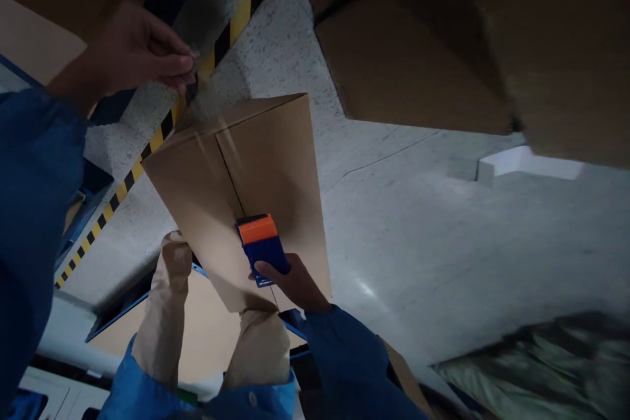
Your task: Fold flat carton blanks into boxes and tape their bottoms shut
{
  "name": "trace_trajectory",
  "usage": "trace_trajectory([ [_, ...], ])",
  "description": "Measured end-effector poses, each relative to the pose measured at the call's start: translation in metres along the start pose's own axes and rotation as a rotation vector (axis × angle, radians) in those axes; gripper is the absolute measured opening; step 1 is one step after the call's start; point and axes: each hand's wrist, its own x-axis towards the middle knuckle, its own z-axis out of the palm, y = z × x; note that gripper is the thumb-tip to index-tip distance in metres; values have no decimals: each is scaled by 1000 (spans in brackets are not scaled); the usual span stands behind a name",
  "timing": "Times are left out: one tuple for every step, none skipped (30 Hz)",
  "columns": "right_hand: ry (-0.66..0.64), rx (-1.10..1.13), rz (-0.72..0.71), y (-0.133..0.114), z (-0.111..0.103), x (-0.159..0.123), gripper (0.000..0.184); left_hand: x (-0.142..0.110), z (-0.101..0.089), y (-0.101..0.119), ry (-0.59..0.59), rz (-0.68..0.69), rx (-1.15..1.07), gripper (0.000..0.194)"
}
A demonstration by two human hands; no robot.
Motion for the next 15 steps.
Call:
trace_trajectory([
  [17,6,11,1,0,1,67,3,1,-2,2,6,-1,22],
  [39,17,13,1,1,4,67,5,2,-5,6,18,-5,24],
  [60,32,12,1,3,7,67,8,3,-9,5,27,-7,28],
  [80,50,9,1,7,11,68,11,4,-13,-4,28,-3,33],
  [98,69,5,1,10,15,68,13,4,-17,-18,21,8,38],
  [109,85,0,1,13,19,68,14,5,-21,-27,11,17,40],
  [115,96,-6,1,16,22,68,15,4,-23,-33,4,22,43],
  [120,103,-10,2,18,24,69,15,4,-25,-29,4,21,44],
  [124,107,-13,3,19,25,68,15,4,-27,-21,5,11,45],
  [127,111,-14,3,19,26,68,15,4,-27,-13,10,-7,44],
  [129,114,-14,4,19,25,68,15,4,-28,-9,17,-27,43],
  [129,116,-12,4,19,24,68,15,4,-29,-9,24,-43,43],
  [130,116,-9,4,19,23,69,16,5,-31,-5,31,-48,42],
  [132,114,-7,4,18,22,69,17,7,-35,-3,32,-47,42],
  [133,113,-4,4,18,21,69,19,9,-40,5,28,-45,42],
])
